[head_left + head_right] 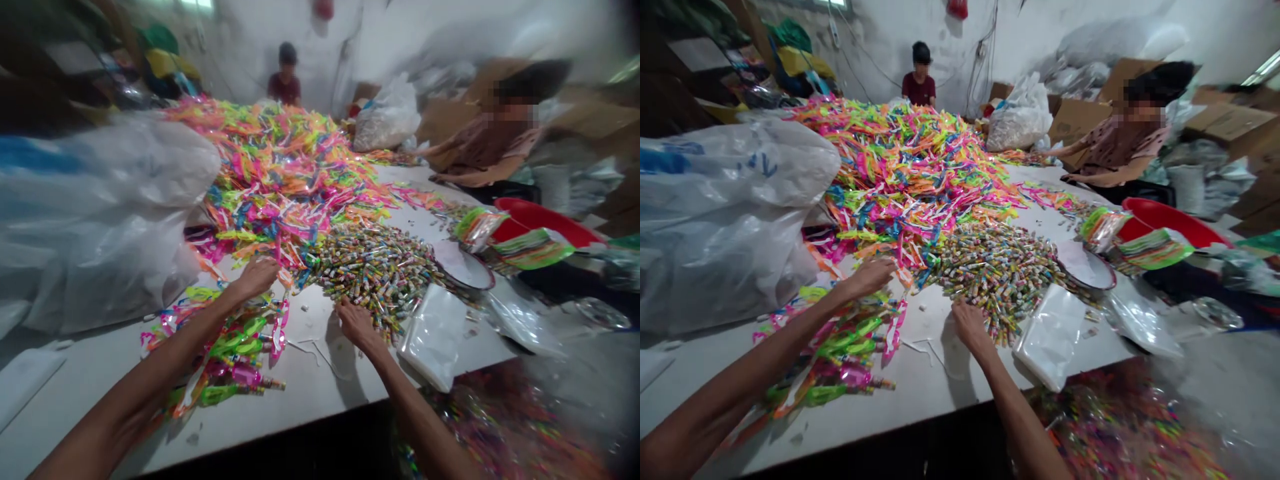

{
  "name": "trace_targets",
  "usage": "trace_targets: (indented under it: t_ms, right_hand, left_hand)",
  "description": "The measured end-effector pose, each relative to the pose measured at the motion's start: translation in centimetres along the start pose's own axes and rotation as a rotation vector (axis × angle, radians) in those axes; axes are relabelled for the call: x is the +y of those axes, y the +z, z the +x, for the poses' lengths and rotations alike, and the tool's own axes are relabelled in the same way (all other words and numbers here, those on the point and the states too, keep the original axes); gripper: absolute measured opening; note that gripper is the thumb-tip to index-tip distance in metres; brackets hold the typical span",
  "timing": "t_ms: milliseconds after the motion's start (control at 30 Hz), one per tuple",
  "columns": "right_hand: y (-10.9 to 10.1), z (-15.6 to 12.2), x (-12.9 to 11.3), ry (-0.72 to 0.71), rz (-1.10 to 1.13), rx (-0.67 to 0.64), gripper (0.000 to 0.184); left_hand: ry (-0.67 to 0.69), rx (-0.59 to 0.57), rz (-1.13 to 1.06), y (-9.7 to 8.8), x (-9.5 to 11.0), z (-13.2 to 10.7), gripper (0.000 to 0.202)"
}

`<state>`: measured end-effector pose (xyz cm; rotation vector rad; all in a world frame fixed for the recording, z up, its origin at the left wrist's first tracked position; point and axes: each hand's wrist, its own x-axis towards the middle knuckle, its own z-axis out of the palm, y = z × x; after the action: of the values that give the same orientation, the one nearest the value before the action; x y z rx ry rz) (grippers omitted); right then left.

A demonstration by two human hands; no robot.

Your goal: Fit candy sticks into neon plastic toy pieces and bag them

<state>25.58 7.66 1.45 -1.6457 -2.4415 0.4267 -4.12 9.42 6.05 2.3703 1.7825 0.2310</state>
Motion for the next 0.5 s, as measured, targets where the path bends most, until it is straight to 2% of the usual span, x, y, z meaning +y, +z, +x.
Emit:
trace_targets:
  t_ms: [67,133,200,300,333,400,500]
  right_hand:
    - [0.6,0.3,0.2,-0.008,-0.016,0.012,0.029]
    - [0.9,0.6,0.2,-0.012,-0.033,0.027,0.029]
    - [0.8,0.8,-0.1,-0.01,-0.058,0.037,0.028]
    - [0.3,1.0,-0.8,0.022,0.027,0.136,0.022]
    - [0.1,1.0,-1.1,0.051,0.135,0.191,0.018]
    - [-0.4,0.8,-1.9,0.125,0.485,0.265,0.01]
    - [-1.1,0.0,-3.0,0.252,1.074,0.213,0.02]
  left_hand:
    - [0.012,-0.015,-0.031,2.4,0.8,3.1,0.025]
    - [0.025,-0.011,-0.052,4.2,1.2,4.9,0.025]
    - [0.038,0.002,-0.073,5.1,1.1,5.5,0.023]
    - [0.054,0.031,-0.111,4.9,0.6,5.2,0.024]
    - [0.058,0.043,-0.126,4.6,0.6,5.0,0.023]
    - [0.06,0.071,-0.159,3.7,1.2,4.6,0.02]
    - [0.058,0.153,-0.204,1.8,3.4,3.5,0.026]
